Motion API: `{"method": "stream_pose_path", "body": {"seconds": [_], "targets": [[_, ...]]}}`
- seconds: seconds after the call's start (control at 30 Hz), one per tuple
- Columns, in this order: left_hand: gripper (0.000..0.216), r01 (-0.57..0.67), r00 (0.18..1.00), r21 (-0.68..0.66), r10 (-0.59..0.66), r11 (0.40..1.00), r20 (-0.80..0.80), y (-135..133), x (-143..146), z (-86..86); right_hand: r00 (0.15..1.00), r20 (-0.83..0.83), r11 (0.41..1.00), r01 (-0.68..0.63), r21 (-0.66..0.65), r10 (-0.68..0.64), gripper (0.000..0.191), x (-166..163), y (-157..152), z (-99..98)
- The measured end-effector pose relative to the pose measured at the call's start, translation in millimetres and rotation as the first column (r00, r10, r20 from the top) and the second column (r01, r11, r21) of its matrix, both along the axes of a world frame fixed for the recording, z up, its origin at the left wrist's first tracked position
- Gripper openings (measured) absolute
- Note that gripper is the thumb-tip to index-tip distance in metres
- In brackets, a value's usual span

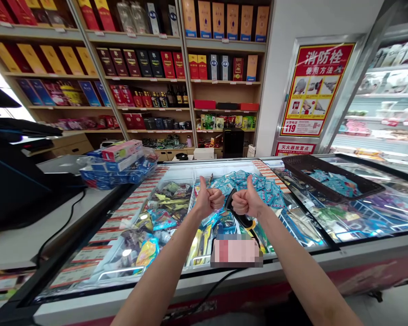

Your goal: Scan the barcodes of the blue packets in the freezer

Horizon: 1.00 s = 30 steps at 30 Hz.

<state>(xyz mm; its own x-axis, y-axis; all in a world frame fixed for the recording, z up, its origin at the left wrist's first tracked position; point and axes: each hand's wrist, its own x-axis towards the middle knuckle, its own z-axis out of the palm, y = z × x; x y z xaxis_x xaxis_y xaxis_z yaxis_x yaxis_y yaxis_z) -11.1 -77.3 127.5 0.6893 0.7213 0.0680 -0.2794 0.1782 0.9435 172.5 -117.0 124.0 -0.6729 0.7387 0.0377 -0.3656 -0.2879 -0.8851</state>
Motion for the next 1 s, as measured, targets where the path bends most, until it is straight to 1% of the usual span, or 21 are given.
{"method": "stream_pose_path", "body": {"seconds": [0.07,0.13,0.2,0.27,0.37,0.47,0.6,0.73,0.8,0.83,0.87,0.9,0.93,0.97,1.0], "targets": [[0.068,0.008,1.0,-0.011,-0.008,1.0,0.013,1.0,2.4,2.0,1.0,0.0,1.0,-0.015,-0.011,0.015,0.075,1.1,2.7,2.0],[0.068,0.042,0.999,-0.017,-0.041,0.999,0.012,4.8,6.2,0.4,1.0,0.008,0.999,-0.023,-0.022,0.023,0.075,1.5,11.0,-0.5],[0.068,0.081,0.997,-0.021,-0.081,0.996,-0.006,10.2,10.6,-4.4,0.999,0.038,0.999,-0.001,-0.046,0.002,0.075,1.3,22.3,-6.8],[0.067,0.076,0.997,-0.026,-0.076,0.997,-0.028,15.2,14.3,-10.4,0.996,0.084,0.996,0.032,-0.083,-0.025,0.073,0.5,32.8,-14.9],[0.067,0.07,0.997,-0.021,-0.071,0.997,-0.037,19.2,17.3,-17.5,0.995,0.092,0.995,0.038,-0.095,-0.029,0.073,-1.5,41.1,-25.1],[0.067,0.085,0.996,-0.007,-0.085,0.996,-0.025,19.3,17.9,-20.3,0.997,0.081,0.996,0.024,-0.082,-0.018,0.073,-3.0,41.1,-30.1],[0.067,0.097,0.995,-0.001,-0.097,0.995,-0.018,17.0,18.5,-20.4,0.997,0.079,0.997,0.013,-0.072,-0.007,0.073,-3.2,37.9,-31.9],[0.067,0.081,0.995,0.01,-0.08,0.997,-0.065,15.0,19.2,-20.3,0.99,0.125,0.997,0.073,-0.026,-0.069,0.073,-3.1,36.1,-31.1],[0.066,0.057,0.996,0.028,-0.055,0.998,-0.072,16.2,17.5,-22.0,0.965,0.218,0.989,0.135,0.053,-0.144,0.073,-3.6,34.1,-29.4],[0.066,0.029,0.997,0.044,-0.026,0.999,-0.067,17.7,15.6,-23.7,0.926,0.3,0.972,0.202,0.122,-0.23,0.073,-4.2,32.3,-28.5],[0.066,-0.013,0.998,0.066,0.017,0.998,-0.06,20.1,13.0,-26.3,0.845,0.398,0.931,0.287,0.225,-0.357,0.073,-5.0,29.7,-27.9],[0.065,-0.071,0.996,0.094,0.077,0.993,-0.052,23.1,9.5,-29.8,0.707,0.491,0.858,0.37,0.356,-0.509,0.074,-6.2,26.5,-27.8],[0.065,-0.141,0.988,0.129,0.148,0.982,-0.051,26.7,5.4,-34.3,0.495,0.554,0.743,0.426,0.517,-0.669,0.075,-7.7,22.5,-28.4],[0.065,-0.215,0.971,0.167,0.229,0.962,-0.068,30.8,0.8,-39.7,0.261,0.569,0.623,0.402,0.671,-0.78,0.074,-9.5,18.0,-30.1],[0.064,-0.298,0.941,0.215,0.324,0.93,-0.099,35.2,-4.2,-46.0,0.037,0.554,0.533,0.329,0.779,-0.832,0.072,-11.5,13.3,-32.8]]}}
